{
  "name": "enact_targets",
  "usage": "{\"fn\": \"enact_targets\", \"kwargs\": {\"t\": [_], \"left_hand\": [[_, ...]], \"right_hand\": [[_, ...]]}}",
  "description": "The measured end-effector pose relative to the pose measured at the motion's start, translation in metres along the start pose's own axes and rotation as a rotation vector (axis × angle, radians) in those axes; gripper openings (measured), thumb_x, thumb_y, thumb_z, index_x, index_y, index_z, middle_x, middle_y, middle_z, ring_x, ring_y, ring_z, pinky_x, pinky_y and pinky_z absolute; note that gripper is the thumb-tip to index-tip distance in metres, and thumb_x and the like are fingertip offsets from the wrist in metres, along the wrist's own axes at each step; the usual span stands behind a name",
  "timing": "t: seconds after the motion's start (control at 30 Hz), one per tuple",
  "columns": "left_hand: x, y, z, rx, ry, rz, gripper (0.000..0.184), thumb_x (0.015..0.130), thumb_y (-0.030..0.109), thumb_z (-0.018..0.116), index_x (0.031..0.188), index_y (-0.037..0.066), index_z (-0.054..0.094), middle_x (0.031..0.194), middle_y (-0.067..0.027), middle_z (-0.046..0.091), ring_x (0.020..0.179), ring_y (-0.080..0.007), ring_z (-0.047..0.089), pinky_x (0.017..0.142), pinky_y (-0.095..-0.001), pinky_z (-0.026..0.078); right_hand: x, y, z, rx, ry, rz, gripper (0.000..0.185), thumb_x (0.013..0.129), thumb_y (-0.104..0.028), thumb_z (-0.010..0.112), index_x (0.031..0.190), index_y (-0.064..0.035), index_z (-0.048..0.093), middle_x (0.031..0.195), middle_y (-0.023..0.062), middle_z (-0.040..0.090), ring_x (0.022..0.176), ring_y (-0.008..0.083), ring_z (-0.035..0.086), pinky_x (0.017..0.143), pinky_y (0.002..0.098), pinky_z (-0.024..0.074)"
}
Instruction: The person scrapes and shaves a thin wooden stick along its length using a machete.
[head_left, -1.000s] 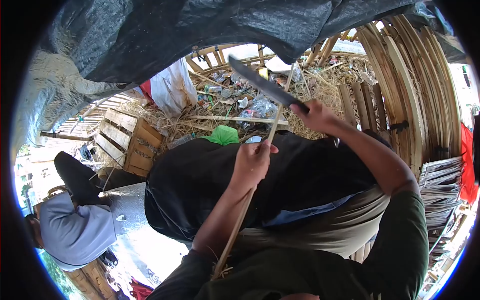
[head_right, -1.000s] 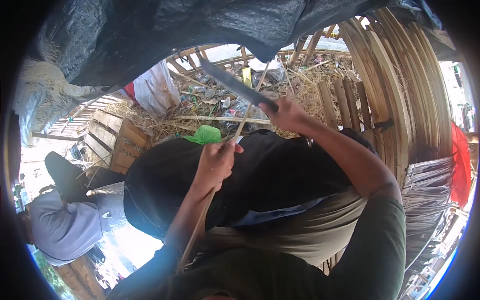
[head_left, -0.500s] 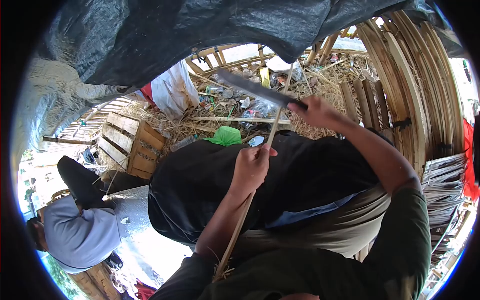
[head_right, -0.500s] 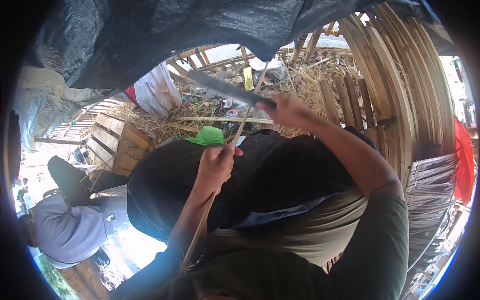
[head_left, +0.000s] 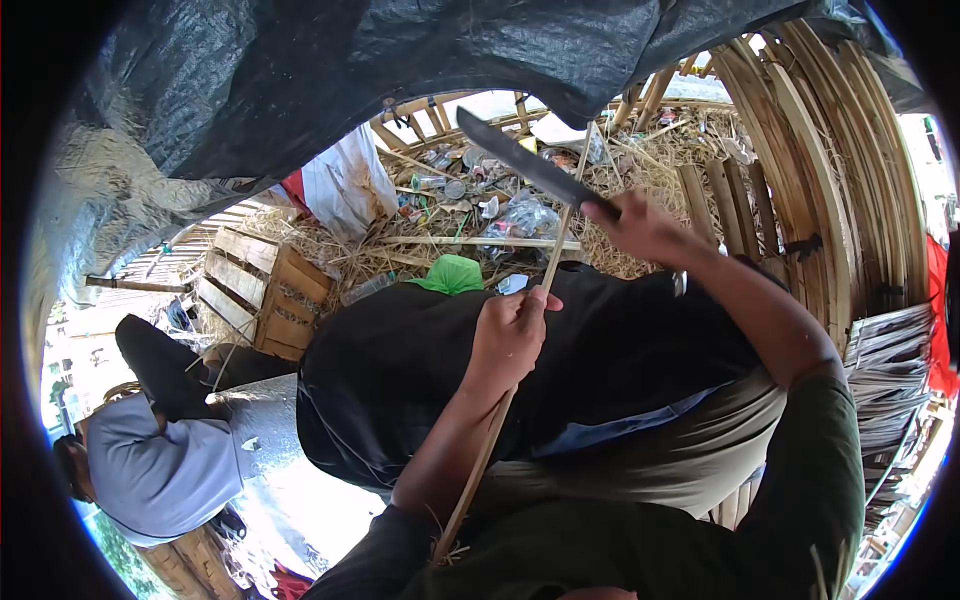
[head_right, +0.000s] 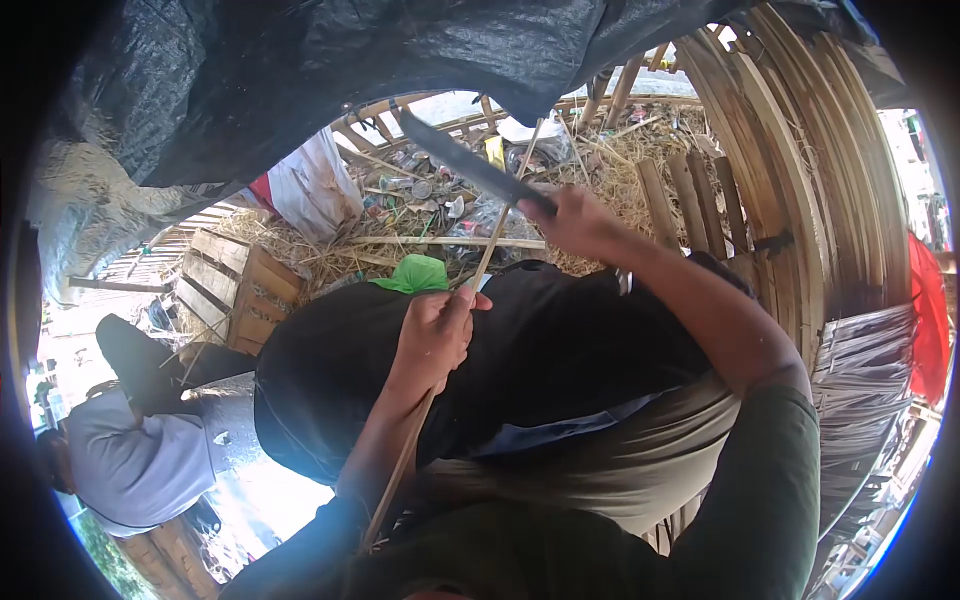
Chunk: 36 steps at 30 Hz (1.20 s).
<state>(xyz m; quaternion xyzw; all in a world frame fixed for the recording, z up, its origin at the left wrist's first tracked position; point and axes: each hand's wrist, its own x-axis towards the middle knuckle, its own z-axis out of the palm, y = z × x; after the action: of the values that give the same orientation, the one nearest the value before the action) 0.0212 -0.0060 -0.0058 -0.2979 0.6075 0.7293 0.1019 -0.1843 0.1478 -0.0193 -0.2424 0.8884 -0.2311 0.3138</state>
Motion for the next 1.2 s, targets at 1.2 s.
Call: {"fn": "enact_targets", "kwargs": {"t": [1.2], "left_hand": [[0.008,-0.011,0.003,-0.248,-0.037,-0.251,0.032,0.105,0.025,0.049,0.104,-0.006,0.060,0.053,0.0055,0.038,0.040,-0.0016,0.029,0.038,-0.0214,0.022]], "right_hand": [[-0.001,0.024,0.040,-0.062,-0.018,-0.109,0.060,0.096,-0.053,0.059,0.080,0.0043,0.066,0.059,0.0215,0.059,0.057,0.0303,0.065,0.056,0.0452,0.0497]]}}
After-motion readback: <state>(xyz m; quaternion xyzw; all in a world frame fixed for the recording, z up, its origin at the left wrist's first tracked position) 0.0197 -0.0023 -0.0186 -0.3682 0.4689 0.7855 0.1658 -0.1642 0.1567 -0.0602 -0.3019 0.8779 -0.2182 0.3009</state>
